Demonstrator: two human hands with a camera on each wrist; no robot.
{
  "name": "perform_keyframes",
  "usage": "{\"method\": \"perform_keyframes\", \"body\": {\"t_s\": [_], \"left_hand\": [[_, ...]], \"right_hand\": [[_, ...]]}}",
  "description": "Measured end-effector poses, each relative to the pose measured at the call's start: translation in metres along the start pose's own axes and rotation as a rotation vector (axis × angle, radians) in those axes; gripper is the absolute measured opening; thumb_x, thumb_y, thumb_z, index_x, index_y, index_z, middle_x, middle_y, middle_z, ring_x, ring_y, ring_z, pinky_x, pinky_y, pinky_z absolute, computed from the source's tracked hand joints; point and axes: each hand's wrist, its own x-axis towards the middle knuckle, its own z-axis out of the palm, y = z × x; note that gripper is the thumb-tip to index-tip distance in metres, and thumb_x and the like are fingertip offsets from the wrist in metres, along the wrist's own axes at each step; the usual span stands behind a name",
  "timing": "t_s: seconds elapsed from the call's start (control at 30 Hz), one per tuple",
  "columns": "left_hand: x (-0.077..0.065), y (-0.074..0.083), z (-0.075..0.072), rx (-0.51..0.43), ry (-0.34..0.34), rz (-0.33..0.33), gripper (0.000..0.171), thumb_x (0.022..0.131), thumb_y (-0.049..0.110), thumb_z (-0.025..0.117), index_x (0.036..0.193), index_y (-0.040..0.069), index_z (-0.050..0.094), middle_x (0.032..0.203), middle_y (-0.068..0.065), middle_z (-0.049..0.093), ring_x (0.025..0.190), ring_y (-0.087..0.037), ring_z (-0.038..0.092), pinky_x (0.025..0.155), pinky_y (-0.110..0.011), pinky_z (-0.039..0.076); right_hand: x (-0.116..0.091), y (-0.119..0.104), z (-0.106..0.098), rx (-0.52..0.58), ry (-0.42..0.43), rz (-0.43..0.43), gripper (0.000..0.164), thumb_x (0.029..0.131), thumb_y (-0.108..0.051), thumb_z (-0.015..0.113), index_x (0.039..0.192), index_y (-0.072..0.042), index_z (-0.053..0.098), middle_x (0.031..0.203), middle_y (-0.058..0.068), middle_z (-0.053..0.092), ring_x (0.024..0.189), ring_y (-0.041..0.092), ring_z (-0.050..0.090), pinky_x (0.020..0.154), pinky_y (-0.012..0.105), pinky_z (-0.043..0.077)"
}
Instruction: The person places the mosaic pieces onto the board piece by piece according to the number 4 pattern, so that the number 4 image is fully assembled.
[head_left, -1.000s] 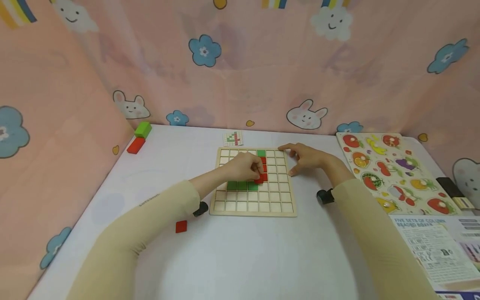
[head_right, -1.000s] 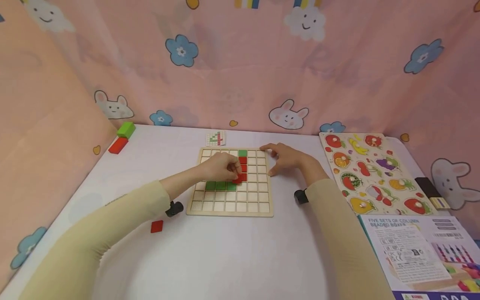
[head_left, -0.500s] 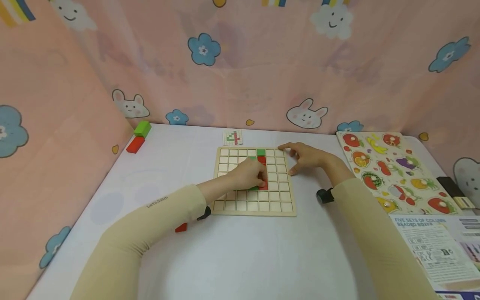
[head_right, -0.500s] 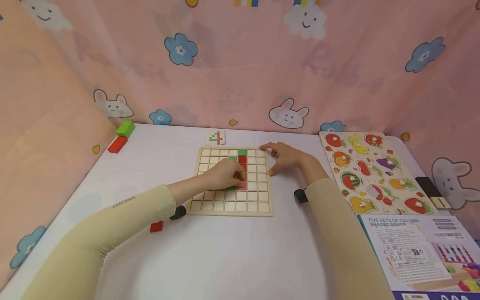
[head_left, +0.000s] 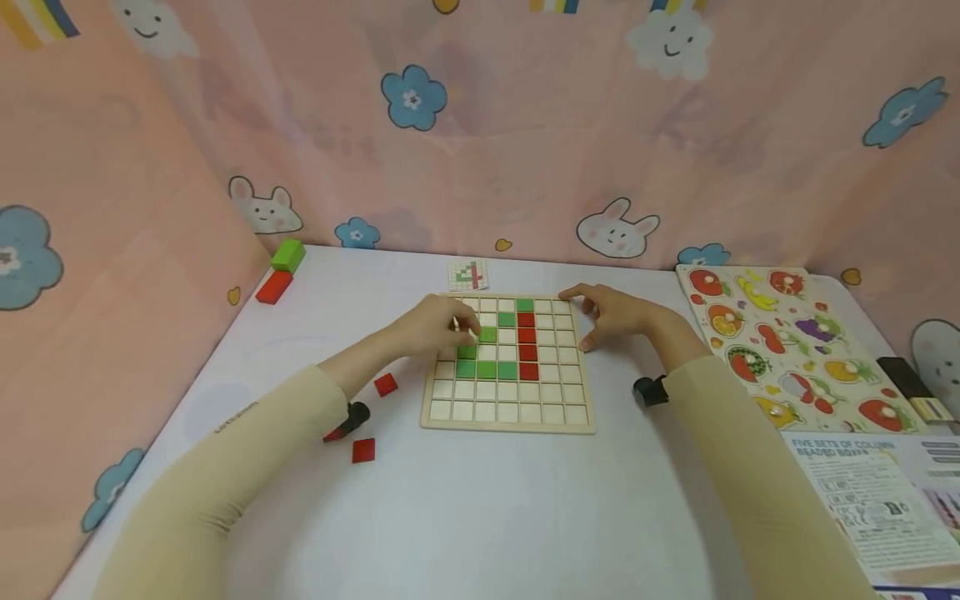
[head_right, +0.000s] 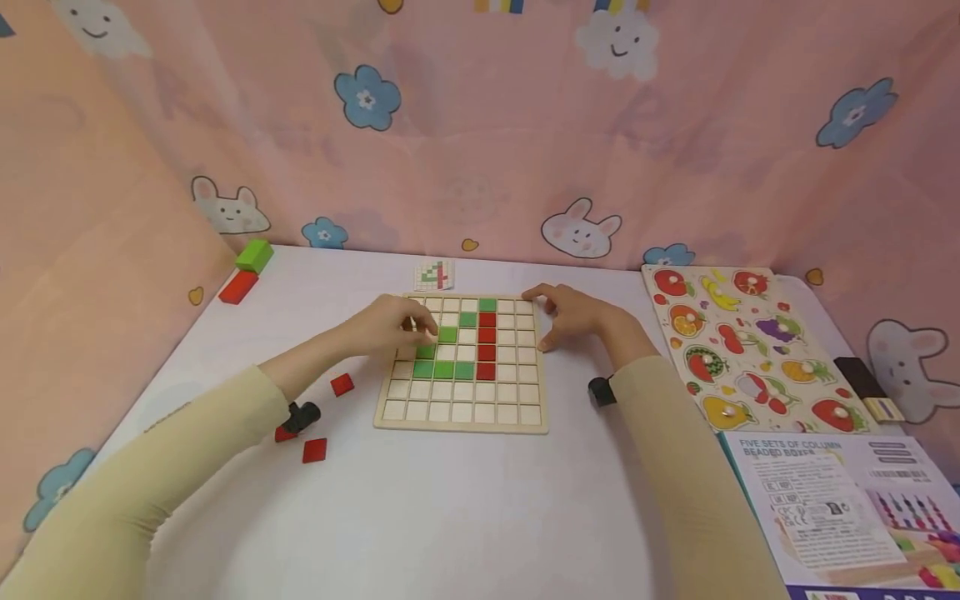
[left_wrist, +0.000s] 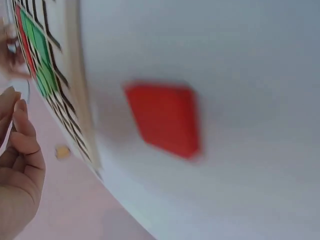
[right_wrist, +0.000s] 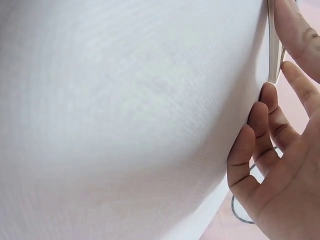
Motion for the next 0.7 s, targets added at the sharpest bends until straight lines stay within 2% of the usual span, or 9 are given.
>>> {"method": "perform_keyframes", "body": {"t_s": [0.1,0.2,0.37,0.53,0.7], "left_hand": [[-0.017,-0.022,-0.016,0.004,-0.031,-0.055,0.009,0.091,0.013,0.068,0.097,0.011,0.074,0.091,-0.004,0.069,0.081,-0.017,0.058,0.072,-0.026,0.048],[-0.036,-0.043,-0.030,0.004,-0.098,-0.118,0.007,0.089,0.011,0.068,0.094,0.012,0.073,0.089,-0.003,0.070,0.080,-0.017,0.058,0.069,-0.026,0.048],[-0.066,-0.068,-0.043,0.021,-0.215,-0.230,0.009,0.085,0.015,0.075,0.094,0.018,0.072,0.090,0.000,0.067,0.087,-0.019,0.056,0.075,-0.028,0.047],[-0.084,-0.081,-0.043,-0.001,-0.247,-0.252,0.026,0.079,0.018,0.081,0.102,0.026,0.072,0.099,-0.002,0.063,0.095,-0.020,0.054,0.079,-0.030,0.046],[-0.086,-0.081,-0.034,-0.022,-0.248,-0.220,0.034,0.078,0.016,0.083,0.106,0.031,0.072,0.107,-0.002,0.061,0.102,-0.021,0.052,0.082,-0.030,0.048]], "right_hand": [[0.000,-0.001,-0.001,-0.003,0.000,0.009,0.091,0.075,-0.018,0.085,0.151,-0.021,0.035,0.132,0.019,0.044,0.112,0.032,0.042,0.095,0.047,0.039],[0.000,-0.001,-0.001,-0.003,-0.002,0.013,0.090,0.075,-0.017,0.084,0.150,-0.021,0.035,0.130,0.019,0.045,0.111,0.032,0.042,0.095,0.046,0.039],[0.001,-0.002,-0.001,0.001,-0.005,0.011,0.090,0.075,-0.018,0.085,0.150,-0.021,0.035,0.134,0.019,0.044,0.112,0.032,0.042,0.097,0.048,0.040],[0.001,-0.001,-0.001,-0.002,-0.002,0.012,0.090,0.075,-0.018,0.084,0.150,-0.022,0.035,0.133,0.019,0.044,0.113,0.032,0.042,0.097,0.048,0.039],[0.001,0.000,-0.001,-0.005,-0.002,0.007,0.090,0.075,-0.018,0.084,0.150,-0.021,0.035,0.130,0.019,0.044,0.112,0.032,0.041,0.096,0.047,0.039]]}}
